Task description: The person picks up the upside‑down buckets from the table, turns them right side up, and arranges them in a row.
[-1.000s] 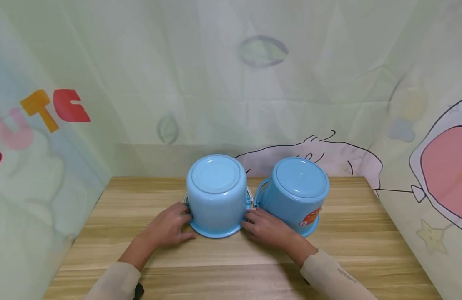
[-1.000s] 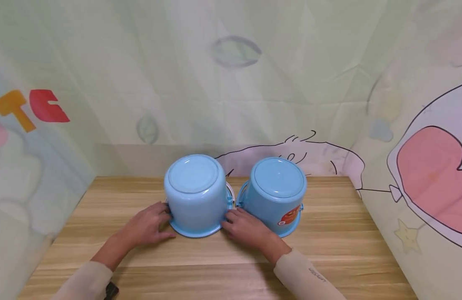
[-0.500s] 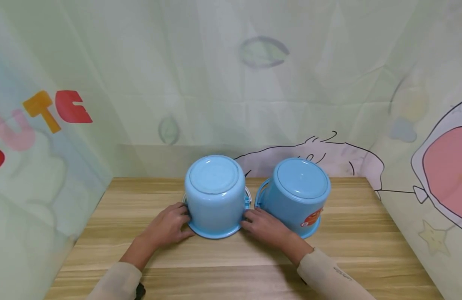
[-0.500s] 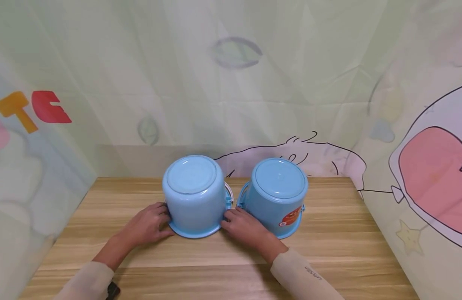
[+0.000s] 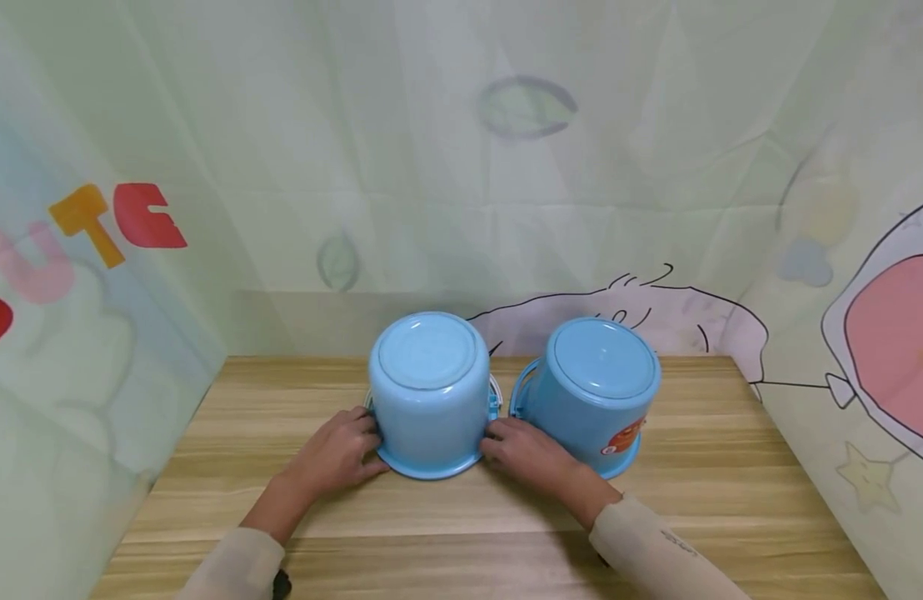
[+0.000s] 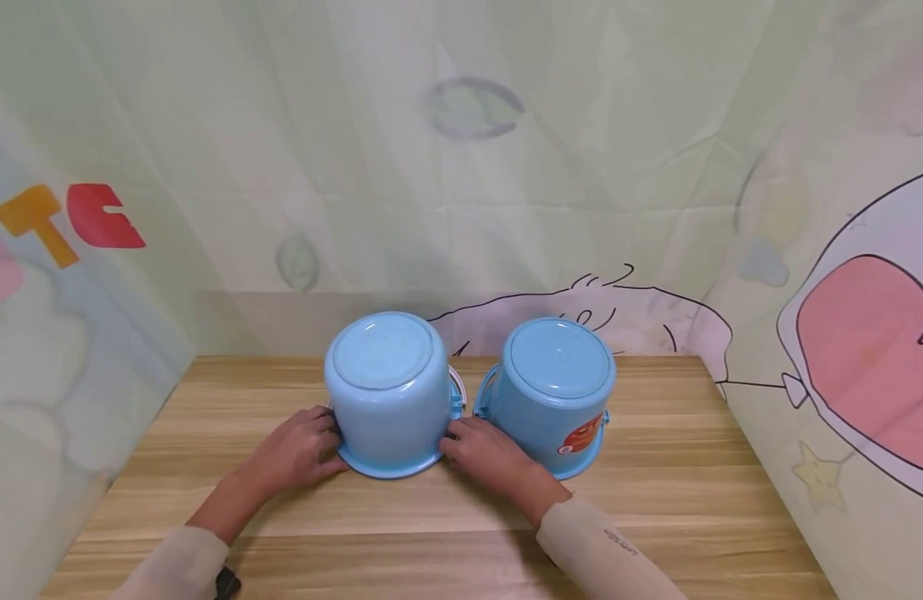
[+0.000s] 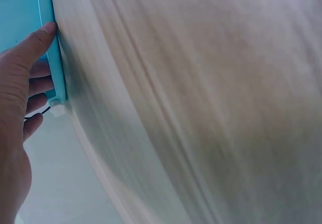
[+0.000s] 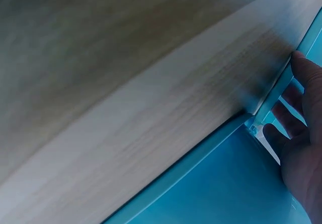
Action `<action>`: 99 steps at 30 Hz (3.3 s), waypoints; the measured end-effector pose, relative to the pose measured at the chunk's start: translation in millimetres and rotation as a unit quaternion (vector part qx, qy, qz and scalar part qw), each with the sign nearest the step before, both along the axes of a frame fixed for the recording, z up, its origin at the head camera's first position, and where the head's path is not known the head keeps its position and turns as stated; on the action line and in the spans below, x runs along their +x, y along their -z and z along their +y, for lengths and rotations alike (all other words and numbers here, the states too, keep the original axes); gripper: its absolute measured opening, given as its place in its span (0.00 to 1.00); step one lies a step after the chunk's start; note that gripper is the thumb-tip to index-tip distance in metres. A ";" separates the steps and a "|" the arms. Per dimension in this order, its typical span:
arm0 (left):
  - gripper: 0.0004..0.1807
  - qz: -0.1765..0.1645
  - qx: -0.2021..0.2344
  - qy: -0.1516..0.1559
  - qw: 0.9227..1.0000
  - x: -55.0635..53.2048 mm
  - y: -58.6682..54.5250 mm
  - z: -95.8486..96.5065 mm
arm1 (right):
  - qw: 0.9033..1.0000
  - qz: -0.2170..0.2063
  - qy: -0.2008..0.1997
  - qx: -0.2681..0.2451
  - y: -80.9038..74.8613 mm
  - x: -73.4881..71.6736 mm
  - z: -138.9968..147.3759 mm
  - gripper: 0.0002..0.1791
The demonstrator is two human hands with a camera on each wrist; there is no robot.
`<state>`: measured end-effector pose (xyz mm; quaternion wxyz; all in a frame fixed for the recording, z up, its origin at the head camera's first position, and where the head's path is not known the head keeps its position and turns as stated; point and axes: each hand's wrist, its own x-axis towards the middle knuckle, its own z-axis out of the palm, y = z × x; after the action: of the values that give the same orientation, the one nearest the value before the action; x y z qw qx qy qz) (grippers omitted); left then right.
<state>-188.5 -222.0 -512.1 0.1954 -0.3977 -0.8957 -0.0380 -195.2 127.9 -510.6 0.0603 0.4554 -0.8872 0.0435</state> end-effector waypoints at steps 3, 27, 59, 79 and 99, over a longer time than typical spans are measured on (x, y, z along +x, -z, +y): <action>0.21 0.005 -0.002 -0.002 1.000 0.9 1.1 0.2 | 1.000 -0.002 0.006 -0.008 0.6 -0.3 -0.7 0.08; 0.16 -0.042 0.005 -0.018 0.999 6.7 -1.0 3.1 | 1.000 0.009 0.017 -0.017 6.1 -2.5 -5.5 0.07; 0.17 -0.096 0.024 -0.065 0.993 9.5 3.1 5.5 | 0.995 0.034 0.072 -0.054 15.9 4.0 -15.3 0.09; 0.15 -0.112 0.045 -0.049 0.991 12.6 3.9 7.5 | 0.996 0.047 0.072 -0.019 14.7 3.9 -14.5 0.10; 0.18 -0.066 0.083 -0.006 0.994 17.4 4.5 4.4 | 0.999 0.026 0.043 -0.016 4.9 0.9 -2.8 0.06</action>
<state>-171.1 -217.6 -516.6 0.1687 -0.3711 -0.9027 -0.1374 -194.3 125.1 -515.5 0.0927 0.4167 -0.9033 0.0429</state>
